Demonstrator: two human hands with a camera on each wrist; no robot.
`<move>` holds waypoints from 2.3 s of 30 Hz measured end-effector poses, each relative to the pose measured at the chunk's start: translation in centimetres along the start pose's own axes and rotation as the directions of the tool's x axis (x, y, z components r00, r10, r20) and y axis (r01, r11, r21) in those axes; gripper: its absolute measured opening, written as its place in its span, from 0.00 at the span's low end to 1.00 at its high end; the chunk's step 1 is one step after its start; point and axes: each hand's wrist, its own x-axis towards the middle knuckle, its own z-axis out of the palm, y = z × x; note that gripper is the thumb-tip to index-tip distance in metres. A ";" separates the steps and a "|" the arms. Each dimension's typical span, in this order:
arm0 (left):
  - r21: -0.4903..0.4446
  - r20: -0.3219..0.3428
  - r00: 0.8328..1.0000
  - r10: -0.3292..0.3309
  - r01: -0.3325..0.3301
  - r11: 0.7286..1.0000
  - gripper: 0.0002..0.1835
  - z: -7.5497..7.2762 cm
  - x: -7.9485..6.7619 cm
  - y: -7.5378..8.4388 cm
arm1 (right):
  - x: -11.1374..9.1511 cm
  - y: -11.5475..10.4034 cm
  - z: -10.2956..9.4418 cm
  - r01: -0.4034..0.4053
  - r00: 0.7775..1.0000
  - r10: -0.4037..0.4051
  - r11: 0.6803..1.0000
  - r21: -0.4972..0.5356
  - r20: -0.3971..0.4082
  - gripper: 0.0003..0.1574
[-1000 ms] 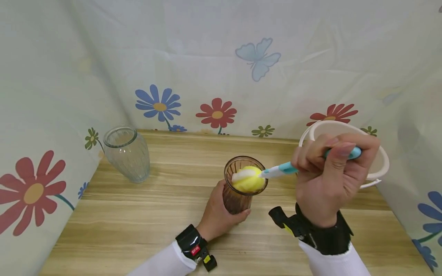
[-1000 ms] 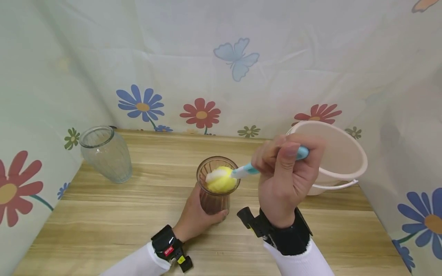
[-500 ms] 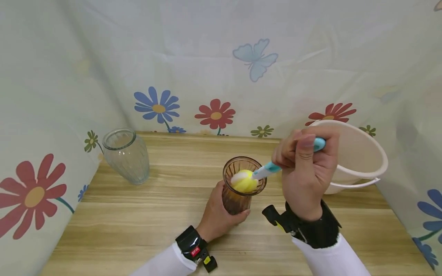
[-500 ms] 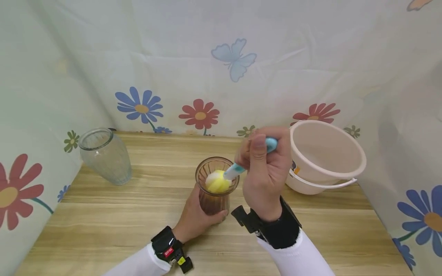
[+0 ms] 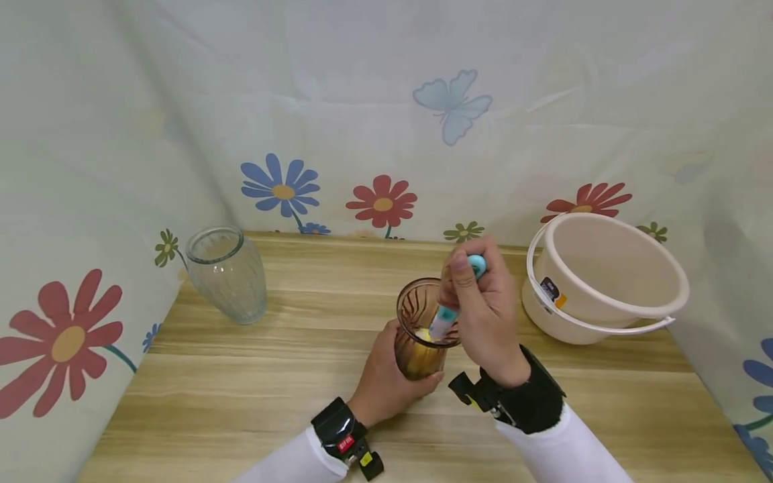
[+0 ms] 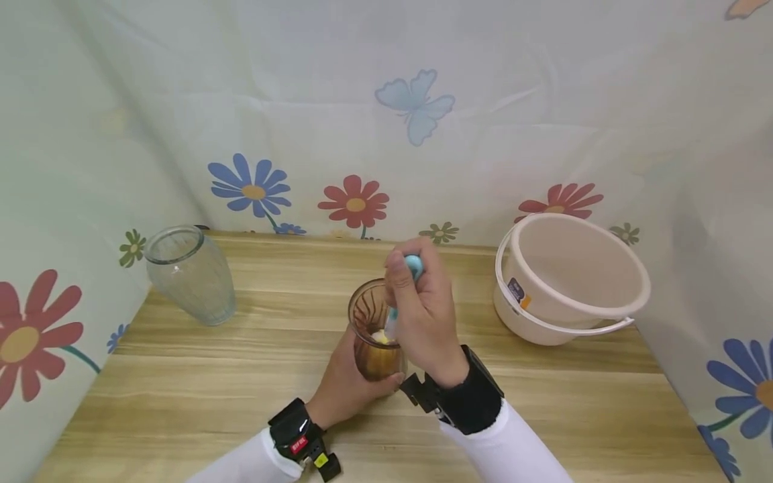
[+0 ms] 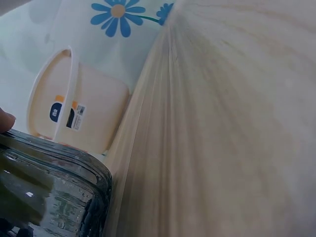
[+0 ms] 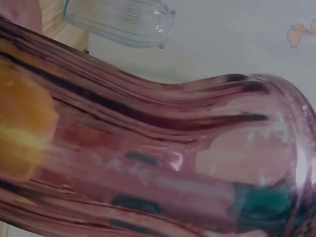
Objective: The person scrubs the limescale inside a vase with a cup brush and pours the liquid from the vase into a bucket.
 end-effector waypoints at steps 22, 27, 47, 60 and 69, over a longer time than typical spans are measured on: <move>0.000 0.011 0.999 -0.042 0.042 0.999 0.48 -0.2 0.0 0.5 | -0.3 1.0 -0.2 -0.088 0.985 0.099 0.993 -0.079 0.139 0.22; 0.001 0.012 0.999 -0.045 0.045 0.999 0.48 -0.1 -0.1 0.5 | -0.2 1.0 -0.2 -0.146 0.972 0.165 0.982 -0.121 0.170 0.22; 0.009 0.012 0.999 -0.033 0.033 0.999 0.49 -0.2 0.0 0.5 | -0.1 0.7 -0.6 -0.252 0.951 0.265 0.963 -0.100 0.158 0.25; 0.010 -0.004 0.999 -0.035 0.035 0.999 0.49 0.0 0.0 0.1 | 0.0 0.2 -0.6 -0.245 0.966 0.234 0.964 0.100 0.115 0.26; 0.019 0.007 0.999 -0.038 0.038 0.999 0.49 0.0 -0.1 0.3 | 0.1 -0.3 -0.4 -0.225 0.972 0.213 0.965 0.137 0.100 0.25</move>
